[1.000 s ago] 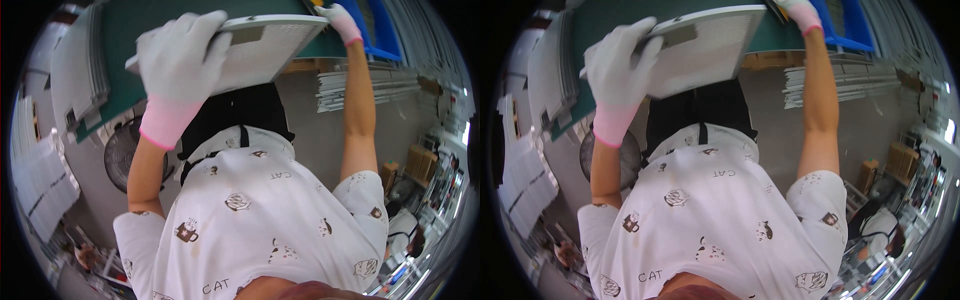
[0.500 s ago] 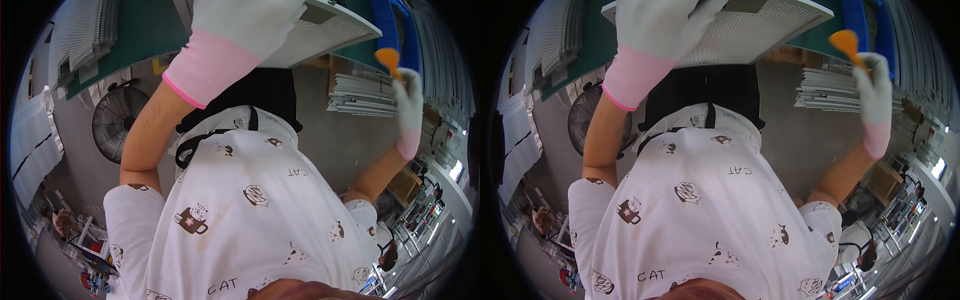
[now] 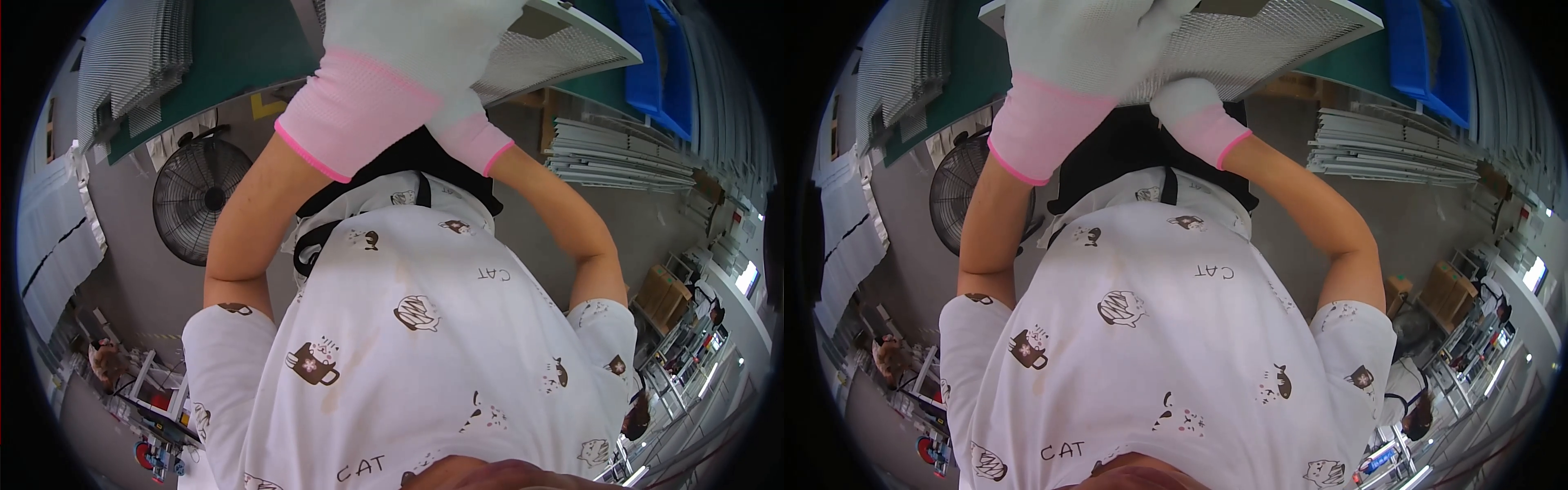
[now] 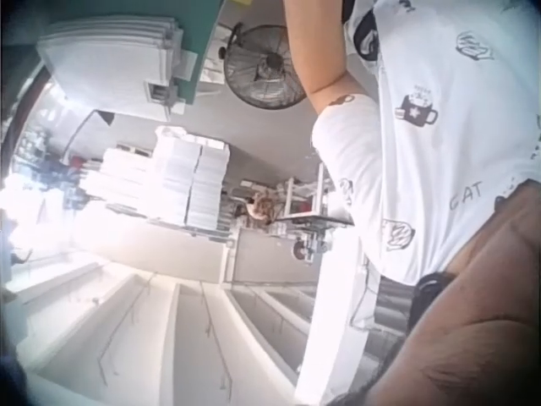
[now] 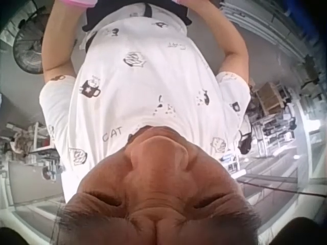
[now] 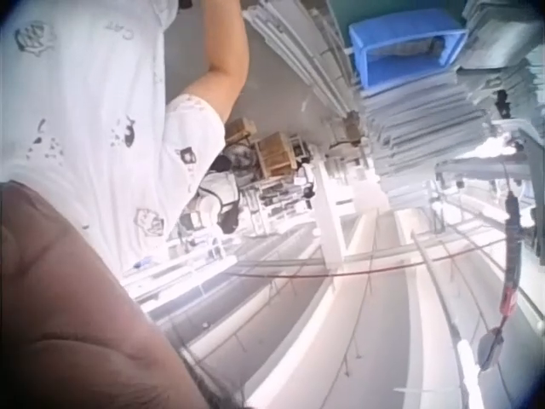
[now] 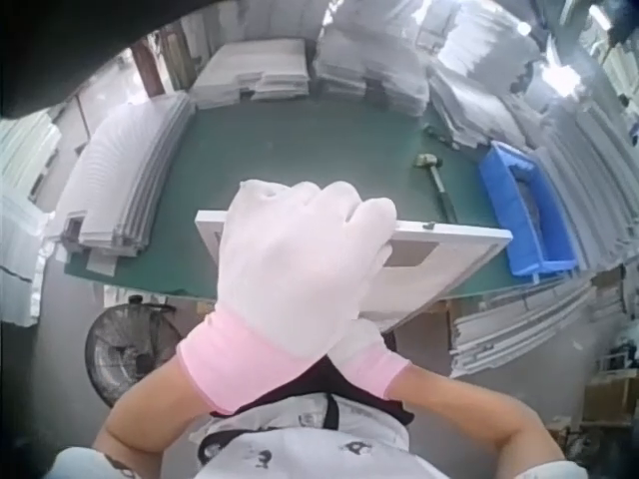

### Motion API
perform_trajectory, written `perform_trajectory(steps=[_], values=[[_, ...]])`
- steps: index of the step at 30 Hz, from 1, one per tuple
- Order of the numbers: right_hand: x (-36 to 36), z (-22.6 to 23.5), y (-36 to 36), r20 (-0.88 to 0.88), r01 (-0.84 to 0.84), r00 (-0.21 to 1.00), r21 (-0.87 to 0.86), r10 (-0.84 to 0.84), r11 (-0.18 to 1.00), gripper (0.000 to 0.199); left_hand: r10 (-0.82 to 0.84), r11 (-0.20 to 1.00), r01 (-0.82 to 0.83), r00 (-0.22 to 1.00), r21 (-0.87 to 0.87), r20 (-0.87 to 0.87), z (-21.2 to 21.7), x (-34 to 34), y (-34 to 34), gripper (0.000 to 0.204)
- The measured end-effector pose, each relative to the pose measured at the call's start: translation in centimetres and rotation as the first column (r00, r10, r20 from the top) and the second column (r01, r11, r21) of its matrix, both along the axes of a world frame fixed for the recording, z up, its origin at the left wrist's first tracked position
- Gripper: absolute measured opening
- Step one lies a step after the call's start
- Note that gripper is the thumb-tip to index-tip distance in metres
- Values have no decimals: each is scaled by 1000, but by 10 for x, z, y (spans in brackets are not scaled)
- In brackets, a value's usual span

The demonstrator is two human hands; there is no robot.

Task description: Assembling metal frames onto mesh filter components using a drill and manual assembly.

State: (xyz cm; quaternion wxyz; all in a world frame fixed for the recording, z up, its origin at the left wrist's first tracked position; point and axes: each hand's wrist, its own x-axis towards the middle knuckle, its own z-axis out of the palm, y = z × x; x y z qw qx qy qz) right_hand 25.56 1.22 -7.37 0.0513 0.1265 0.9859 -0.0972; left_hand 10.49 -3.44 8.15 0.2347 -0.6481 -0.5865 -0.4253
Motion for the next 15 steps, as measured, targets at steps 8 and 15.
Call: perform_trajectory(steps=[8, 15], values=[[-91, -93, -46, -23, -66, 998, -2, 66, 998, 17, 164, 948, -215, 962, -236, -217, 19, 17, -22, 22], [-44, -87, -31, -207, -299, 927, 89, 312, 950, 20, 122, 972, -161, 969, -171, -217, 17, 3, -29, 28]])
